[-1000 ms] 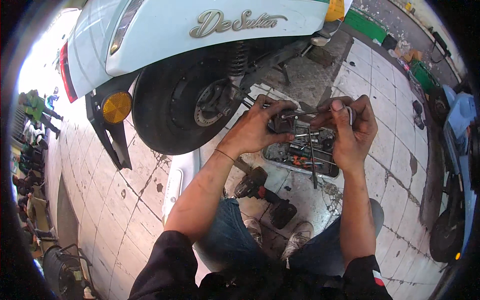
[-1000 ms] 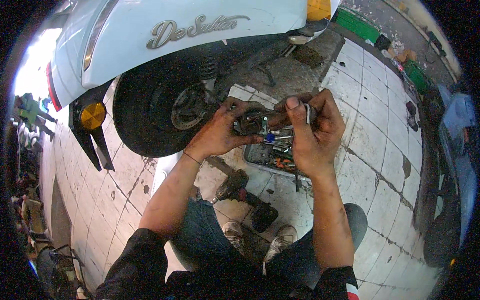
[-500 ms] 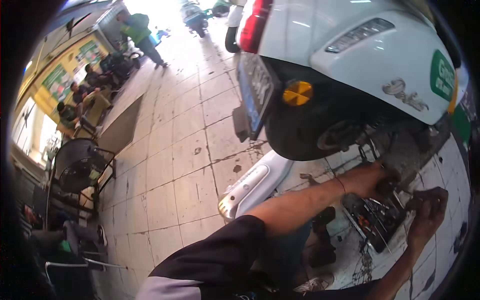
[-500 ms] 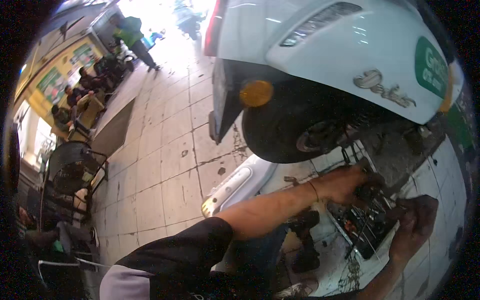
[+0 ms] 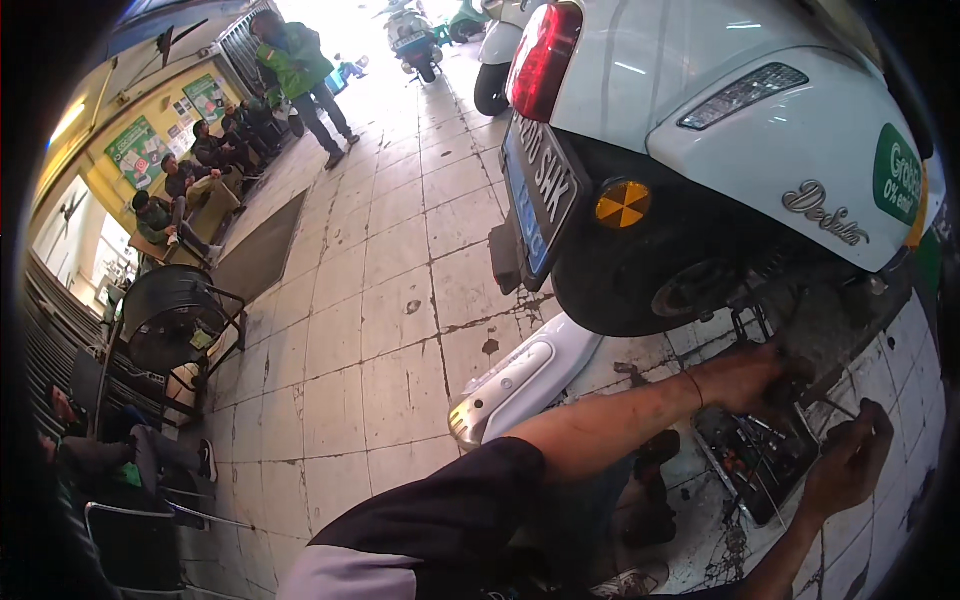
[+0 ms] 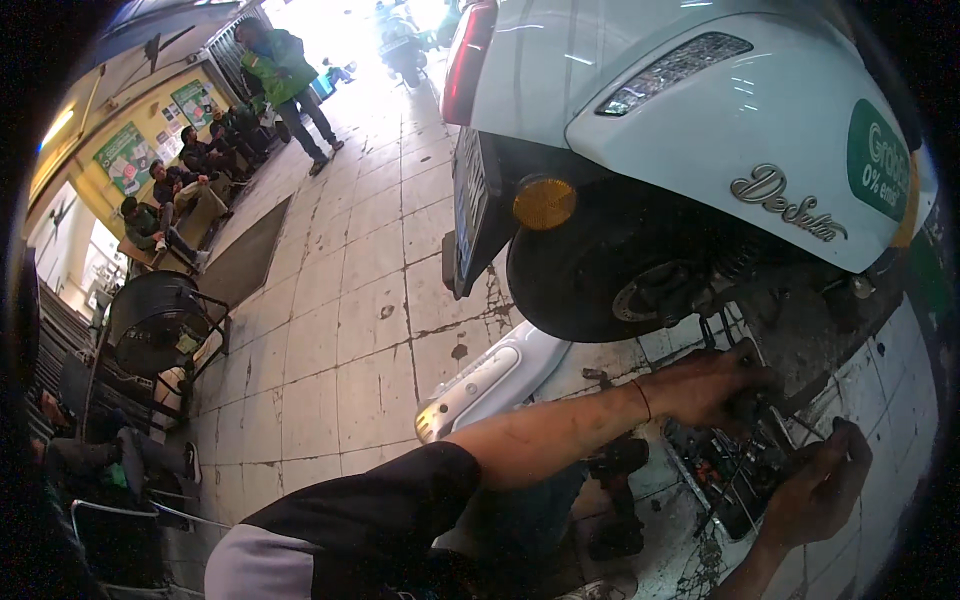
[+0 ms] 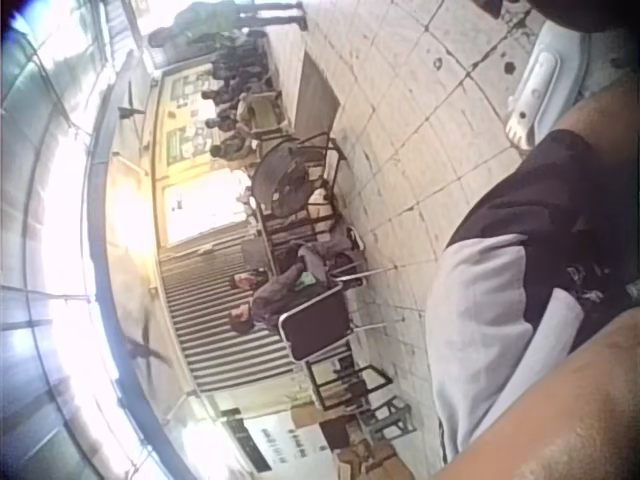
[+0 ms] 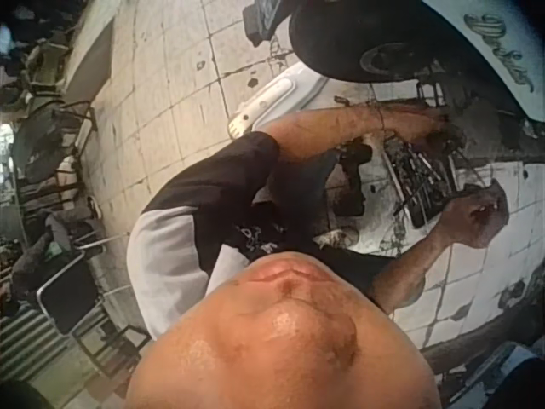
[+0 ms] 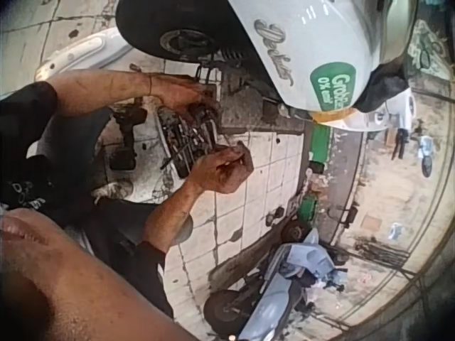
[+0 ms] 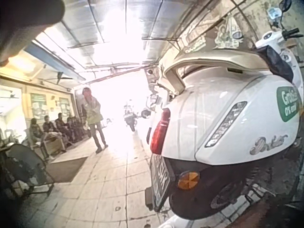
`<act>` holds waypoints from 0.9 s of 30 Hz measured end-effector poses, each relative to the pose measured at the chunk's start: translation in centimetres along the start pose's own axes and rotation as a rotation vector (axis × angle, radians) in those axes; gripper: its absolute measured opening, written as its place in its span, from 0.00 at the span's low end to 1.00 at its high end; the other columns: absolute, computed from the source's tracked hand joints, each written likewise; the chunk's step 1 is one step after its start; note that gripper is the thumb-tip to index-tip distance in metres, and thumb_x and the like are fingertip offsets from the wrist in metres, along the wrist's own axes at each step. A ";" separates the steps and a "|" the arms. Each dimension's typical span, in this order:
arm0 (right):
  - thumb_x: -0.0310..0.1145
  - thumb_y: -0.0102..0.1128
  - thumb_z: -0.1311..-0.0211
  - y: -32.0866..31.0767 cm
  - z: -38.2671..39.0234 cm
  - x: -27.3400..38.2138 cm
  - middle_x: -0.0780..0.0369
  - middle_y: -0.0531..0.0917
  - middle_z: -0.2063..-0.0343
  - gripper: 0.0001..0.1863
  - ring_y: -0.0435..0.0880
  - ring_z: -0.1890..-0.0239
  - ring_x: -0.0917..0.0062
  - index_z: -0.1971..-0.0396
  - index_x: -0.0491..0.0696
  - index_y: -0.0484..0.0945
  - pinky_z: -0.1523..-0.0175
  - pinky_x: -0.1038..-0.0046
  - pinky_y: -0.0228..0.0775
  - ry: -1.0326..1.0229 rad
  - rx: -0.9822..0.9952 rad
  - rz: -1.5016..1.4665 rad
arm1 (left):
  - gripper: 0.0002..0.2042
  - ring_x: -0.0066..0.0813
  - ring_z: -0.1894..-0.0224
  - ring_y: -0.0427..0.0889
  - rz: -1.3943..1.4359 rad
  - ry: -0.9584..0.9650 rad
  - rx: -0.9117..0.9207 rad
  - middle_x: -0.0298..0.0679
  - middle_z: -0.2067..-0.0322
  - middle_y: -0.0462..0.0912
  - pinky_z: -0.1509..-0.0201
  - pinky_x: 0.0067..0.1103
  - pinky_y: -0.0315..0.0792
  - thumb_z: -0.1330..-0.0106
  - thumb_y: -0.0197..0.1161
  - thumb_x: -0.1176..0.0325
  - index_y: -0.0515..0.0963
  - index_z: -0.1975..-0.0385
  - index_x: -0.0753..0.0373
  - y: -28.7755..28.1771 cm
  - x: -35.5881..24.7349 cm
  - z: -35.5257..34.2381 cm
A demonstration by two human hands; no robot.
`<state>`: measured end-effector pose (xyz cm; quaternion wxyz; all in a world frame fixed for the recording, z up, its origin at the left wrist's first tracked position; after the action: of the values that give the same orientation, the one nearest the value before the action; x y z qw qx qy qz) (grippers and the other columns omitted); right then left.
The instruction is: The person services the rear brake assembly of a scooter by removing the brake caliper, cleaning the internal components with a cloth, inspecting the brake pads, and reattaching the caliper to the brake disc using tools from a tray.
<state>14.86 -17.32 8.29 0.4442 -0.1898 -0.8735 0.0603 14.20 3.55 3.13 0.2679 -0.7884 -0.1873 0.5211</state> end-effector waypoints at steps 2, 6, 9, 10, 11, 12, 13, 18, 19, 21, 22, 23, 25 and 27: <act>0.46 0.56 0.26 -0.2 0.2 0.8 0.62 0.80 0.70 0.18 0.78 0.74 0.82 0.59 0.43 0.78 0.70 0.78 0.70 0.014 0.052 0.049 | 0.36 0.51 0.46 0.80 -0.015 -0.002 0.018 0.52 0.43 0.70 0.42 0.37 0.76 0.50 0.80 0.58 0.73 0.37 0.48 -0.2 -0.1 0.2; 0.40 0.66 0.36 -0.4 -1.0 1.0 0.60 0.79 0.62 0.17 0.82 0.61 0.77 0.61 0.41 0.76 0.53 0.76 0.74 0.142 0.399 -0.820 | 0.37 0.55 0.46 0.80 0.043 0.094 0.023 0.55 0.44 0.70 0.40 0.38 0.75 0.50 0.78 0.57 0.73 0.37 0.50 0.1 0.6 0.0; 0.39 0.67 0.37 -1.4 -1.6 0.5 0.61 0.77 0.59 0.18 0.79 0.59 0.79 0.59 0.41 0.73 0.54 0.78 0.71 0.159 0.480 -0.672 | 0.35 0.54 0.46 0.80 0.093 0.093 0.047 0.54 0.44 0.70 0.40 0.37 0.75 0.49 0.77 0.58 0.73 0.37 0.49 -0.2 0.5 0.0; 0.40 0.69 0.36 -1.9 -2.5 -2.2 0.65 0.75 0.67 0.23 0.73 0.68 0.83 0.50 0.42 0.70 0.62 0.81 0.65 0.041 0.527 -0.527 | 0.35 0.54 0.46 0.80 0.094 0.101 0.041 0.54 0.44 0.70 0.40 0.37 0.75 0.49 0.77 0.58 0.73 0.37 0.49 -0.2 0.4 -0.2; 0.40 0.69 0.36 -1.9 -2.6 -3.5 0.65 0.75 0.67 0.23 0.73 0.68 0.83 0.50 0.42 0.70 0.62 0.81 0.65 0.040 0.535 -0.530 | 0.35 0.53 0.46 0.80 0.070 0.126 0.047 0.54 0.45 0.71 0.40 0.37 0.75 0.49 0.77 0.58 0.73 0.37 0.50 0.2 0.7 -0.4; 0.41 0.68 0.35 -1.5 -2.7 -3.5 0.68 0.72 0.70 0.26 0.69 0.72 0.85 0.47 0.42 0.69 0.65 0.81 0.60 0.130 0.428 -0.506 | 0.35 0.53 0.46 0.80 0.045 0.149 0.053 0.54 0.46 0.72 0.40 0.37 0.75 0.49 0.77 0.59 0.74 0.37 0.50 0.4 0.8 -0.4; 0.42 0.68 0.34 -1.0 -2.6 -3.4 0.70 0.70 0.74 0.28 0.64 0.75 0.88 0.43 0.41 0.68 0.69 0.82 0.55 0.219 0.322 -0.481 | 0.35 0.53 0.46 0.80 0.042 0.142 0.048 0.54 0.46 0.72 0.40 0.37 0.75 0.49 0.77 0.59 0.74 0.37 0.50 0.7 1.0 -0.3; 0.40 0.63 0.30 1.1 -1.0 -2.4 0.71 0.65 0.76 0.29 0.61 0.77 0.91 0.37 0.42 0.65 0.75 0.82 0.49 0.401 0.118 -0.560 | 0.28 0.52 0.41 0.74 0.079 0.092 -0.032 0.46 0.53 0.81 0.39 0.38 0.74 0.47 0.74 0.64 0.76 0.43 0.53 1.2 0.5 0.0; 0.40 0.63 0.30 0.6 -1.5 -3.0 0.71 0.65 0.76 0.29 0.61 0.77 0.91 0.37 0.42 0.65 0.75 0.82 0.49 0.397 0.128 -0.569 | 0.28 0.52 0.41 0.74 0.071 0.087 -0.042 0.46 0.53 0.81 0.39 0.38 0.74 0.47 0.74 0.64 0.76 0.43 0.53 1.1 0.5 0.0; 0.45 0.64 0.32 -2.0 -3.2 -5.9 0.64 0.76 0.57 0.32 0.75 0.65 0.84 0.35 0.44 0.66 0.60 0.77 0.71 0.374 0.497 -0.818 | 0.26 0.52 0.40 0.71 0.109 0.100 -0.032 0.42 0.55 0.84 0.39 0.39 0.73 0.46 0.71 0.66 0.76 0.45 0.54 1.5 0.4 -0.8; 0.46 0.59 0.30 -1.7 -3.6 -6.7 0.64 0.76 0.58 0.29 0.76 0.59 0.84 0.36 0.45 0.67 0.54 0.77 0.71 0.437 0.364 -0.607 | 0.27 0.52 0.42 0.74 0.061 0.125 -0.031 0.45 0.53 0.82 0.40 0.38 0.74 0.47 0.72 0.64 0.76 0.44 0.53 1.6 0.7 -0.8; 0.46 0.59 0.30 -1.3 -3.5 -7.3 0.64 0.76 0.58 0.29 0.76 0.59 0.84 0.36 0.45 0.67 0.54 0.77 0.71 0.440 0.369 -0.616 | 0.27 0.52 0.42 0.74 0.053 0.118 -0.032 0.45 0.53 0.82 0.40 0.38 0.74 0.47 0.72 0.64 0.76 0.44 0.53 1.6 1.1 -0.7; 0.36 0.56 0.29 -0.3 -3.4 -3.9 0.70 0.72 0.65 0.24 0.72 0.64 0.88 0.36 0.46 0.68 0.53 0.85 0.69 0.500 0.096 -0.782 | 0.31 0.55 0.44 0.79 -0.001 0.033 0.050 0.59 0.34 0.62 0.37 0.39 0.74 0.42 0.73 0.58 0.74 0.37 0.49 1.6 1.5 -0.1; 0.36 0.55 0.29 -1.1 -3.8 -4.8 0.69 0.73 0.62 0.25 0.72 0.58 0.87 0.35 0.44 0.68 0.45 0.85 0.67 0.466 0.144 -0.852 | 0.30 0.54 0.46 0.80 -0.034 0.058 -0.023 0.56 0.40 0.68 0.40 0.39 0.75 0.46 0.73 0.60 0.75 0.40 0.49 2.5 1.5 -0.4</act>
<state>20.14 -20.43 7.29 0.6250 0.2073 -0.7444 -0.1106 15.13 2.31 0.62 0.2728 -0.8028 -0.1991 0.4913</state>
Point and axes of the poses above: each hand's wrist, its own z-axis away from the middle knuckle, its own y-axis out of the palm, x = y × z, the point moved 1 cm from there along -z, towards the middle knuckle
